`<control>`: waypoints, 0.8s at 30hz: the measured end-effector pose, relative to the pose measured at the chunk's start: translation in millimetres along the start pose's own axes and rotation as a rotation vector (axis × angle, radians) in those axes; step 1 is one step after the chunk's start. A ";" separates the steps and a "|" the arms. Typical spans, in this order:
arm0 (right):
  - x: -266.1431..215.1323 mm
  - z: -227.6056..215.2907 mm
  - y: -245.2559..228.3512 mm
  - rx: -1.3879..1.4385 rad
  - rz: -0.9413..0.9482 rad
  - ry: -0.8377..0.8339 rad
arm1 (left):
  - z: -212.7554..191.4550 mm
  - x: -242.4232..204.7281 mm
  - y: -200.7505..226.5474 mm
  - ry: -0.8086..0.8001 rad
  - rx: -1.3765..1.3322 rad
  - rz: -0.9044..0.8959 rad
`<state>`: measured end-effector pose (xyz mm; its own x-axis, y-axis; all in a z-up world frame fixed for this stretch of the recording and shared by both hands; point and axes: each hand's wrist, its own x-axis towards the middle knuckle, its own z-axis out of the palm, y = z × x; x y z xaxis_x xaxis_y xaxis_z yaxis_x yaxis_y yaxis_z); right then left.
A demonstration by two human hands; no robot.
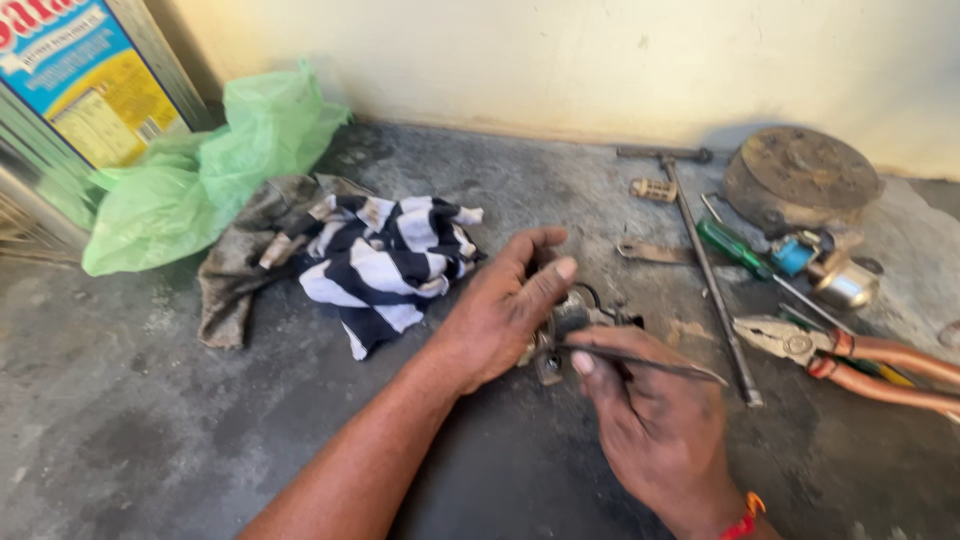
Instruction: The person manipulates a small automotive component on a workbench by hand and using a hacksaw blade to scrape its surface.
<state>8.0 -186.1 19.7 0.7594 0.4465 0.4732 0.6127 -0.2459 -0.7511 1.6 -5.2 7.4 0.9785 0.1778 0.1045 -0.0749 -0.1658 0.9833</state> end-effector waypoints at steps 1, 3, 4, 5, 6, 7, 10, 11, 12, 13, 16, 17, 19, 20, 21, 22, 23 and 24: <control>4.0 1.5 -0.9 -0.028 0.055 0.002 | -2.7 1.3 1.8 0.012 0.026 0.028; 6.6 2.7 -2.0 -0.089 0.177 0.005 | -3.1 1.4 3.0 0.028 0.072 0.077; 4.1 1.5 -2.0 -0.087 0.123 -0.007 | 0.4 0.1 1.5 0.012 0.026 0.055; 1.8 0.6 -2.0 -0.085 0.069 -0.021 | 3.6 -1.0 -0.1 -0.003 -0.019 0.032; 4.3 2.4 -2.0 -0.073 -0.002 -0.037 | 0.9 0.6 0.1 -0.003 -0.055 0.018; 4.5 2.9 -3.5 -0.067 -0.066 -0.037 | 0.7 -0.5 0.3 0.007 -0.036 0.031; 8.2 4.7 -4.7 -0.052 -0.223 -0.024 | -2.1 1.8 2.8 0.034 0.025 0.077; 7.9 5.5 -2.9 -0.055 -0.241 -0.019 | -2.6 2.6 1.8 0.037 0.035 0.084; 5.2 4.6 -0.5 -0.065 -0.249 -0.020 | -0.5 2.0 -0.5 0.035 0.037 0.084; 2.7 3.0 1.8 -0.078 -0.246 -0.014 | 2.2 0.8 -2.7 0.018 0.038 0.042; 7.1 4.1 4.2 -0.091 -0.227 -0.021 | -1.1 1.0 -1.4 0.008 0.085 -0.010; 8.6 4.0 3.0 -0.092 -0.189 -0.044 | -2.1 0.2 0.2 0.013 0.113 0.005; 11.6 2.3 0.6 -0.091 -0.206 -0.065 | -2.9 1.3 2.6 -0.009 0.072 -0.012; 12.2 1.9 -1.6 -0.087 -0.258 -0.072 | -4.0 0.7 2.7 -0.033 -0.001 -0.052; 13.0 1.6 -3.8 -0.082 -0.310 -0.079 | -5.5 -0.3 2.4 -0.058 -0.074 -0.091; 15.6 1.0 -5.4 -0.122 -0.331 -0.084 | -8.2 -0.3 2.1 -0.068 -0.056 -0.045; 18.2 -1.4 -6.5 -0.161 -0.352 -0.088 | -10.4 -0.7 1.4 -0.078 -0.038 0.002; 17.2 -4.4 -7.5 -0.200 -0.360 -0.094 | -10.8 -3.6 -0.5 -0.095 -0.022 0.037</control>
<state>17.4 -180.4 35.5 0.4711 0.6083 0.6387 0.8729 -0.2173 -0.4369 -4.0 4.7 8.1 0.9887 0.0791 0.1274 -0.1146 -0.1495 0.9821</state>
